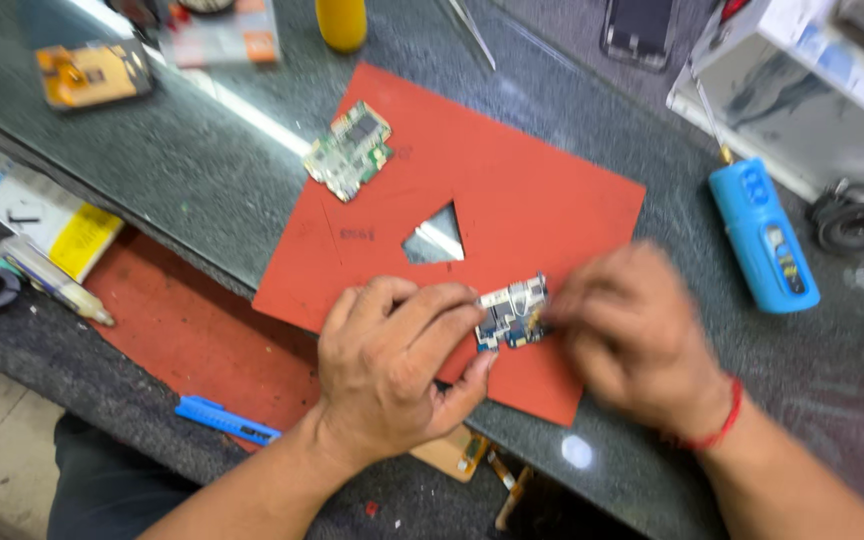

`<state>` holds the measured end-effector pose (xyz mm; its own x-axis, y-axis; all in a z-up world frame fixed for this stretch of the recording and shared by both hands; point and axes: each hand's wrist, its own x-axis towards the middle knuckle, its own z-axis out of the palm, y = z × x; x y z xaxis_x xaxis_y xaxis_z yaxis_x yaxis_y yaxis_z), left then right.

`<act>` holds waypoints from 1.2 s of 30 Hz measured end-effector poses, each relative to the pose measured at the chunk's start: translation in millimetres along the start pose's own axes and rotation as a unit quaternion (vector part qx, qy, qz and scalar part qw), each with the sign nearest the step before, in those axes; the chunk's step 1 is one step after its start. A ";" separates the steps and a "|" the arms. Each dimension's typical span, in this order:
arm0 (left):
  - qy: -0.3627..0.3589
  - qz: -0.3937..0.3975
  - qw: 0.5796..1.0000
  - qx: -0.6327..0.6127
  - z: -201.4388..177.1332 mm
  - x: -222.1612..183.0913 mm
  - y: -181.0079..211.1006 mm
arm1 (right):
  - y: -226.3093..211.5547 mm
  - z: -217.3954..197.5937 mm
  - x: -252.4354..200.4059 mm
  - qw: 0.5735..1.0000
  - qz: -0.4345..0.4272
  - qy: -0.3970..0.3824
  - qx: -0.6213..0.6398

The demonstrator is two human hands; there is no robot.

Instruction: The person uses a brush to clean a circuit board and handles small electronic components on a workbench.

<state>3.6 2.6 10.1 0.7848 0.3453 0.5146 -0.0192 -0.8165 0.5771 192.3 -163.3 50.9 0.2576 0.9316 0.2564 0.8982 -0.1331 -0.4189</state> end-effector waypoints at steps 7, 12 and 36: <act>0.008 0.000 1.000 -0.005 2.4 -0.3 -0.9 | 7.0 -4.5 -2.2 0.998 -0.030 -0.041 0.032; 0.002 0.001 1.000 -0.007 0.0 0.4 -2.1 | 19.7 -8.0 0.7 0.996 -0.046 -0.052 0.052; -0.020 -0.005 1.000 0.013 0.5 3.2 4.5 | 5.5 -8.5 1.8 0.998 -0.050 -0.026 -0.002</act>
<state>6.4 -0.2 14.1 0.8087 0.3356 0.4832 0.0050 -0.8252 0.5648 200.7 -165.3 56.5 0.1470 0.9569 0.2506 0.9201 -0.0393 -0.3896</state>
